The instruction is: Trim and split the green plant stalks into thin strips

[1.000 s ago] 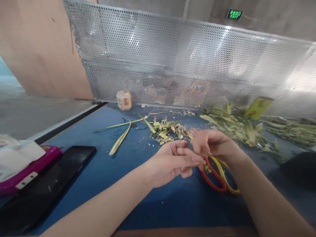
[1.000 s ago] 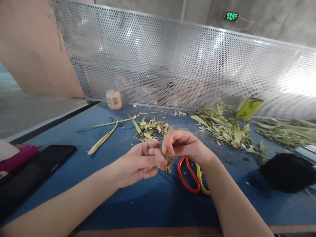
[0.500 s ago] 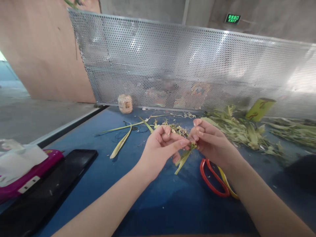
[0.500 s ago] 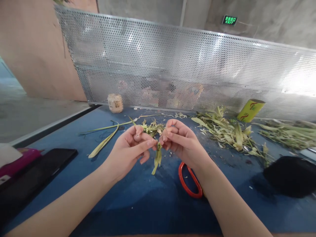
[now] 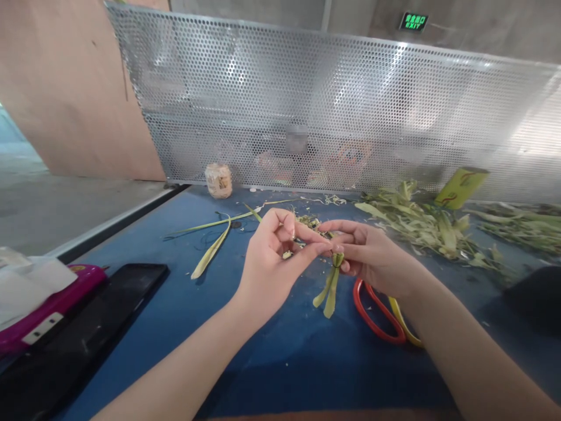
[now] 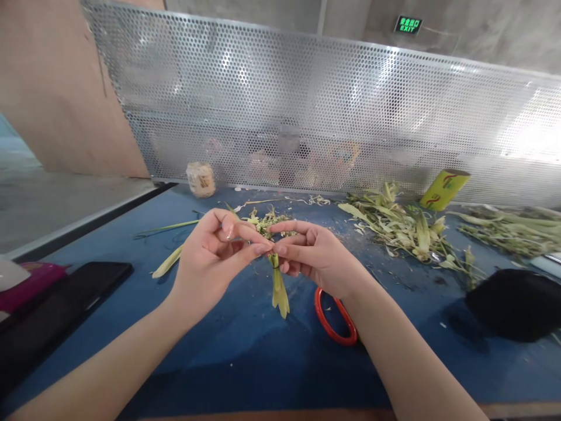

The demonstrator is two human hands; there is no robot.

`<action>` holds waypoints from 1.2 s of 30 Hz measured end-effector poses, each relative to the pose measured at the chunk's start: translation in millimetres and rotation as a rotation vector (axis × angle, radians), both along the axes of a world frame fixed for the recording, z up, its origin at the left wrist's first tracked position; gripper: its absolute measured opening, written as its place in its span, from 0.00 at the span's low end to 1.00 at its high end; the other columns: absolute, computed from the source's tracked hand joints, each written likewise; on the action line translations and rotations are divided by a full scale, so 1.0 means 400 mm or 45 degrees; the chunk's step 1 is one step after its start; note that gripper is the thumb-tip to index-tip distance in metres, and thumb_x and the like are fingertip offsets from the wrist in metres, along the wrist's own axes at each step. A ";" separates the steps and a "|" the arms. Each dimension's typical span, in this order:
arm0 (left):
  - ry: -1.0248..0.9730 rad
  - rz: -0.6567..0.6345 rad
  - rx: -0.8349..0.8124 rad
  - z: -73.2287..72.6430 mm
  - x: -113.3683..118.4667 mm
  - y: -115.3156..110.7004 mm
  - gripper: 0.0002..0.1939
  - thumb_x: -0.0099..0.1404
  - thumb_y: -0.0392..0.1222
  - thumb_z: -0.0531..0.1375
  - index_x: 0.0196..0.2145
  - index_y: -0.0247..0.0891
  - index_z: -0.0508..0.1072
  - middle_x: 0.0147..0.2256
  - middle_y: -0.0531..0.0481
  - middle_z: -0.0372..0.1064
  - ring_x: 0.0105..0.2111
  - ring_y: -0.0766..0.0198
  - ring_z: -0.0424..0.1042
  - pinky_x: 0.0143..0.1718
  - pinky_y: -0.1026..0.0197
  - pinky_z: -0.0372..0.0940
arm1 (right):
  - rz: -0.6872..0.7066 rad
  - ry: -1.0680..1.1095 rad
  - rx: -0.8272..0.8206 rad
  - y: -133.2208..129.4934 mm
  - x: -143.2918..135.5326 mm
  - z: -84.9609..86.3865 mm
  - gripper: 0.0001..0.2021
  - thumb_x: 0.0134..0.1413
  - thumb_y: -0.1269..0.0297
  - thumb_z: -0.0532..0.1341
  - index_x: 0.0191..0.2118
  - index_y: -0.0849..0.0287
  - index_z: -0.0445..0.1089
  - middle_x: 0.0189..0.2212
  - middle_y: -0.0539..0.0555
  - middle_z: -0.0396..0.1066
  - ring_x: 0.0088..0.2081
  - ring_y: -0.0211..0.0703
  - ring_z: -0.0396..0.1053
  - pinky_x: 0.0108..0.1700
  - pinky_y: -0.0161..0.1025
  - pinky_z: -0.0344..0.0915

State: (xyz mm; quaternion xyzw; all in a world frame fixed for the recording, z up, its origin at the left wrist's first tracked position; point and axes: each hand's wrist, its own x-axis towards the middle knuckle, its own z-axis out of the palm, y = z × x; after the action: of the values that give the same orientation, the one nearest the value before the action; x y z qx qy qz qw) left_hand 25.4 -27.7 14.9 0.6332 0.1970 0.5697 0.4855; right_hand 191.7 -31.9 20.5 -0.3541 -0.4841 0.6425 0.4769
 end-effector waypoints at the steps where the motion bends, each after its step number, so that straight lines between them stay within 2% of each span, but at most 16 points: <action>1: 0.000 0.004 0.014 0.000 0.000 0.001 0.18 0.55 0.32 0.62 0.27 0.41 0.51 0.26 0.52 0.73 0.31 0.65 0.72 0.30 0.64 0.61 | 0.005 -0.015 0.006 -0.002 -0.001 0.002 0.17 0.38 0.70 0.68 0.38 0.61 0.68 0.19 0.46 0.70 0.18 0.28 0.65 0.19 0.25 0.61; 7: 0.048 0.053 0.107 0.006 -0.006 -0.002 0.18 0.54 0.32 0.62 0.27 0.41 0.52 0.26 0.52 0.73 0.30 0.64 0.71 0.28 0.63 0.61 | 0.021 -0.144 0.063 -0.008 -0.002 0.011 0.20 0.39 0.73 0.67 0.43 0.60 0.68 0.20 0.47 0.72 0.18 0.29 0.65 0.19 0.26 0.61; 12: 0.051 0.035 0.063 0.015 -0.005 -0.003 0.18 0.53 0.32 0.62 0.26 0.41 0.52 0.24 0.54 0.71 0.25 0.66 0.71 0.26 0.64 0.60 | -0.005 -0.280 0.127 -0.019 0.004 0.020 0.23 0.40 0.72 0.67 0.46 0.59 0.67 0.23 0.49 0.73 0.21 0.31 0.67 0.21 0.28 0.61; 21: 0.059 -0.113 0.005 0.017 -0.009 0.004 0.21 0.53 0.34 0.63 0.27 0.41 0.50 0.25 0.56 0.71 0.22 0.69 0.68 0.24 0.64 0.63 | 0.068 -0.457 0.232 -0.033 0.010 0.020 0.23 0.43 0.68 0.65 0.49 0.56 0.66 0.25 0.50 0.74 0.26 0.35 0.69 0.24 0.30 0.64; 25: 0.071 -0.172 0.032 0.020 -0.013 0.001 0.21 0.53 0.33 0.63 0.27 0.41 0.49 0.26 0.55 0.72 0.22 0.70 0.68 0.24 0.64 0.63 | 0.093 -0.453 0.238 -0.038 0.005 0.023 0.23 0.43 0.68 0.65 0.49 0.56 0.67 0.26 0.51 0.74 0.26 0.36 0.70 0.26 0.32 0.66; 36: 0.149 -0.095 -0.035 0.022 -0.016 0.005 0.20 0.53 0.31 0.61 0.28 0.41 0.50 0.25 0.56 0.72 0.23 0.70 0.70 0.25 0.65 0.62 | 0.056 -0.312 0.149 -0.032 0.005 0.020 0.21 0.43 0.68 0.65 0.47 0.55 0.69 0.24 0.51 0.74 0.24 0.32 0.69 0.22 0.27 0.63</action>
State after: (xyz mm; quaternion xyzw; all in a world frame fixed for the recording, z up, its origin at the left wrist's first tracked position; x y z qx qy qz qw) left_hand 18.9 -25.5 23.6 0.6657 0.2091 0.5103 0.5028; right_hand 193.7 -44.8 28.4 -0.3909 -0.5830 0.5754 0.4198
